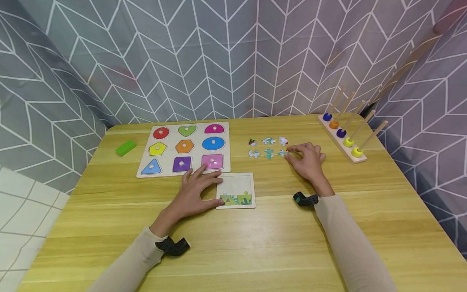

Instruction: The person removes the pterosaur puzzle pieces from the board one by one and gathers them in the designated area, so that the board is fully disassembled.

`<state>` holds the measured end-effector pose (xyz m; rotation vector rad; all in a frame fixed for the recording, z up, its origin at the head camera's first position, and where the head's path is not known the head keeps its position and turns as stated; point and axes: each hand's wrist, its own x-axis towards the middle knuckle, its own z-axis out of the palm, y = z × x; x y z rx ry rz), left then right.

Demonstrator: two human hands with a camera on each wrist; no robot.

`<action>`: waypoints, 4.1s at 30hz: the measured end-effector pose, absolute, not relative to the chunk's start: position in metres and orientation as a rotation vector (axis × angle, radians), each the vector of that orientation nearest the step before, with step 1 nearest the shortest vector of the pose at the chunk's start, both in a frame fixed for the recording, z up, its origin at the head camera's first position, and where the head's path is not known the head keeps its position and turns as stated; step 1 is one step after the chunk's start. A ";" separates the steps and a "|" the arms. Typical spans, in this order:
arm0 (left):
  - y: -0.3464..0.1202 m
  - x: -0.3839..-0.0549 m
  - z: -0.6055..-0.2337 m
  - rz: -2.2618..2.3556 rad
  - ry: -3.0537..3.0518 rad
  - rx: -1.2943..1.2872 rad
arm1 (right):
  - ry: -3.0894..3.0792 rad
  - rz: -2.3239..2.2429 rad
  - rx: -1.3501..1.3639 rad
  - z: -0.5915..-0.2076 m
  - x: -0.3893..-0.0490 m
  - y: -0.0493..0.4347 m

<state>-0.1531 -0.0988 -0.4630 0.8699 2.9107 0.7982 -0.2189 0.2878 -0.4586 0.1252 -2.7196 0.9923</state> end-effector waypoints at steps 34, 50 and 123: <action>-0.100 -0.155 -0.463 0.802 2.920 0.871 | -2.611 1.178 0.583 -0.448 -0.206 0.223; -0.099 -0.154 -0.463 0.791 2.928 0.880 | -2.748 1.410 0.850 -0.443 -0.179 0.179; -0.102 -0.155 -0.464 0.749 2.906 0.923 | -2.710 1.738 0.829 -0.443 -0.170 0.167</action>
